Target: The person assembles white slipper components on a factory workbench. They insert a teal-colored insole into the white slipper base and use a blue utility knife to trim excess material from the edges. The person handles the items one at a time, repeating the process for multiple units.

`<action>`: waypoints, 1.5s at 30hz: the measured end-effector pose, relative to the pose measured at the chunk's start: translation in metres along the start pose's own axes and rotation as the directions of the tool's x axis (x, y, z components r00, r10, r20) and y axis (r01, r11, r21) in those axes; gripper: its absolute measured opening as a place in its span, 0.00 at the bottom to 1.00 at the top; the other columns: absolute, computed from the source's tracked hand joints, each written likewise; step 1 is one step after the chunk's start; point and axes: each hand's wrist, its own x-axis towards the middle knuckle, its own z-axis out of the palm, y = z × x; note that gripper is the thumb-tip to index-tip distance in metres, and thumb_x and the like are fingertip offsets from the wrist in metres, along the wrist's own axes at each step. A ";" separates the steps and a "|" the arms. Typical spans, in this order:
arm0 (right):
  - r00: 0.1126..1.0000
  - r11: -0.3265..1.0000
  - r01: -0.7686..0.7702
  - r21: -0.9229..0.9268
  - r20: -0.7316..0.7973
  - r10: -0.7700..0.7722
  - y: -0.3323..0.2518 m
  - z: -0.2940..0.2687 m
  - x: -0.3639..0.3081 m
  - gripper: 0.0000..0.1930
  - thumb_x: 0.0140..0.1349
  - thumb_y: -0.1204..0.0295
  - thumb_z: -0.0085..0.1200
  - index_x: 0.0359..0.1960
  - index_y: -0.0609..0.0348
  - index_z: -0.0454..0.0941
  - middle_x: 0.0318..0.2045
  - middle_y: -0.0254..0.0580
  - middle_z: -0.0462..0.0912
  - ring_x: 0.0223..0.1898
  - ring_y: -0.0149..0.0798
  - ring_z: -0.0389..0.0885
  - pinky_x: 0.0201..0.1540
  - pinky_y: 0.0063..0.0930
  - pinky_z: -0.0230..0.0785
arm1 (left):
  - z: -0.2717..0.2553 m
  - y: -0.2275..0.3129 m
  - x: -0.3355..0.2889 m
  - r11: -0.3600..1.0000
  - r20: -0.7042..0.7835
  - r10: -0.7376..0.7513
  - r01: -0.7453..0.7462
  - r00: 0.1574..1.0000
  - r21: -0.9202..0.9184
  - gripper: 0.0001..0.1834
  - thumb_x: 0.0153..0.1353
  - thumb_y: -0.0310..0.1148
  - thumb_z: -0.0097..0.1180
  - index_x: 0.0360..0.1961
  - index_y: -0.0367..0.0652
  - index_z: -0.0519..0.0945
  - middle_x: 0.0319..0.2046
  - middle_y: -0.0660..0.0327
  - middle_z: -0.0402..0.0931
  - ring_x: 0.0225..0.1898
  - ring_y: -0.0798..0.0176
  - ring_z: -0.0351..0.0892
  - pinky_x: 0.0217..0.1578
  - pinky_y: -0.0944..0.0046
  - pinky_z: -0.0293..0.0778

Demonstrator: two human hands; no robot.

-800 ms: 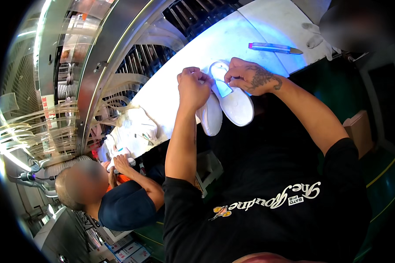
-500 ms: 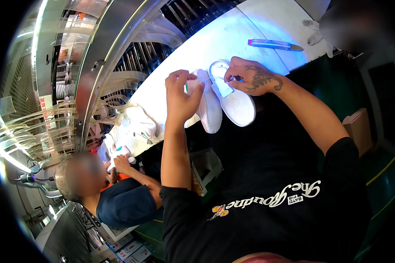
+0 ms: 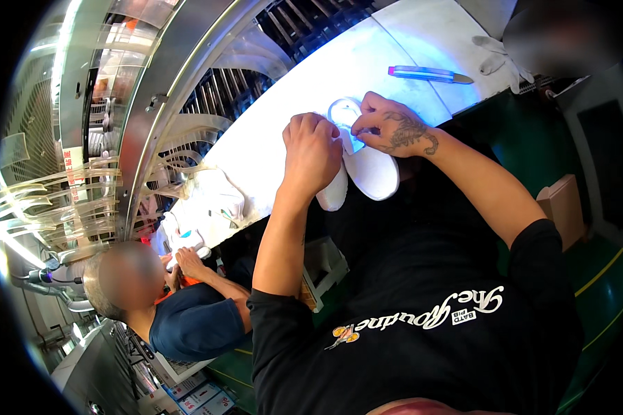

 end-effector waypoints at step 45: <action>0.977 0.998 0.069 0.002 -0.203 -0.067 -0.001 0.029 0.004 0.07 0.71 0.65 0.68 0.47 0.49 0.90 0.46 0.40 0.78 0.47 0.43 0.80 0.55 0.40 0.75 | 0.000 -0.011 0.004 0.985 0.109 -0.148 0.157 0.983 -0.078 0.09 0.55 0.30 0.76 0.39 0.47 0.95 0.45 0.58 0.80 0.53 0.47 0.73 0.57 0.48 0.67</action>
